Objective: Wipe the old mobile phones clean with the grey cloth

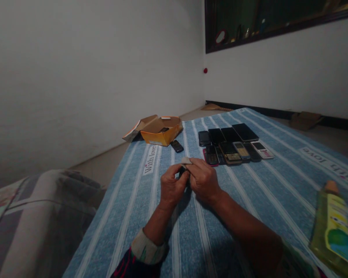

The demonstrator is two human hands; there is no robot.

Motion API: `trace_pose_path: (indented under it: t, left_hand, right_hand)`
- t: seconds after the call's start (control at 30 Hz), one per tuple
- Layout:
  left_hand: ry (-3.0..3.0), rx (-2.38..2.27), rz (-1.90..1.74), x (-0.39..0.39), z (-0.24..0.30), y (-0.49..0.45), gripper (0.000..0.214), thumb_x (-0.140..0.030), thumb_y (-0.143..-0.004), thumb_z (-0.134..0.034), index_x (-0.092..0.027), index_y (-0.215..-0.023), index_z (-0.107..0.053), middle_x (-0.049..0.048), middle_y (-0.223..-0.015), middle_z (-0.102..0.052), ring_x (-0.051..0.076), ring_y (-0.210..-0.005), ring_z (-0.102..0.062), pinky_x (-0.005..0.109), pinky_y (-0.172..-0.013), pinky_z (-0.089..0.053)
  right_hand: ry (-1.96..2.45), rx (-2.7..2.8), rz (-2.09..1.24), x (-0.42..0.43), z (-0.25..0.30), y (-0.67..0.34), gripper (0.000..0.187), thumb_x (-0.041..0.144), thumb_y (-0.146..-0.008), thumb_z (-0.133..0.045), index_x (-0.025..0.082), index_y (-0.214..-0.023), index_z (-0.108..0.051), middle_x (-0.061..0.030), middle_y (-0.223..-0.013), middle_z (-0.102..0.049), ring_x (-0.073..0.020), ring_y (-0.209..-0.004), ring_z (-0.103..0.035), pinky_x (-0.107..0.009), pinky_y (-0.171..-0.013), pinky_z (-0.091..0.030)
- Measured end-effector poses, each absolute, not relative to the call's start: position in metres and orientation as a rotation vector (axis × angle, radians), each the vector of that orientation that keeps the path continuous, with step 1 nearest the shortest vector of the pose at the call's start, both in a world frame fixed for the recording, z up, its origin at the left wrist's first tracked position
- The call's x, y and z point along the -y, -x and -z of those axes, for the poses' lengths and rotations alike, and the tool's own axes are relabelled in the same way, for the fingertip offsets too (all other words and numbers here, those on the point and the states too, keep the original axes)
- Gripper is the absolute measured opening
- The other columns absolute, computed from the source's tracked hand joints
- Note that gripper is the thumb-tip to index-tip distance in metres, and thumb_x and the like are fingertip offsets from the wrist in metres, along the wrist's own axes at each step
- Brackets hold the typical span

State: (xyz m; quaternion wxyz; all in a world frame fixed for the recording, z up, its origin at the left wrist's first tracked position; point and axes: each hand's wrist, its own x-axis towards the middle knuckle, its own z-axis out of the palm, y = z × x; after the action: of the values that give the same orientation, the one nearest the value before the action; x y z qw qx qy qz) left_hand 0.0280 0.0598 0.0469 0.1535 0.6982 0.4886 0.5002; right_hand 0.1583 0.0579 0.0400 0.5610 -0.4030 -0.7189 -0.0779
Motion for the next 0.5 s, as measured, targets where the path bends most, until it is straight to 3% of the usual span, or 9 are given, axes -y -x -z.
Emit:
trace_pose_path:
  t: [0.5]
  left_hand:
    - [-2.002,-1.395,-1.444,-0.0603,-0.0474,-0.0286,0.016,-0.025,-0.077,-0.064,-0.018,-0.089,-0.072,0.0053,-0.088,-0.075,0.021,-0.083,-0.068,0.034,-0.084,-0.053]
  right_hand:
    - [0.982,1.697,0.217,-0.0574,-0.0392,-0.1575,0.032,0.006,-0.088,-0.041,0.014,-0.097,-0.071,-0.0113,-0.092,-0.070,-0.0209,-0.090,-0.064,-0.034,-0.084,-0.054]
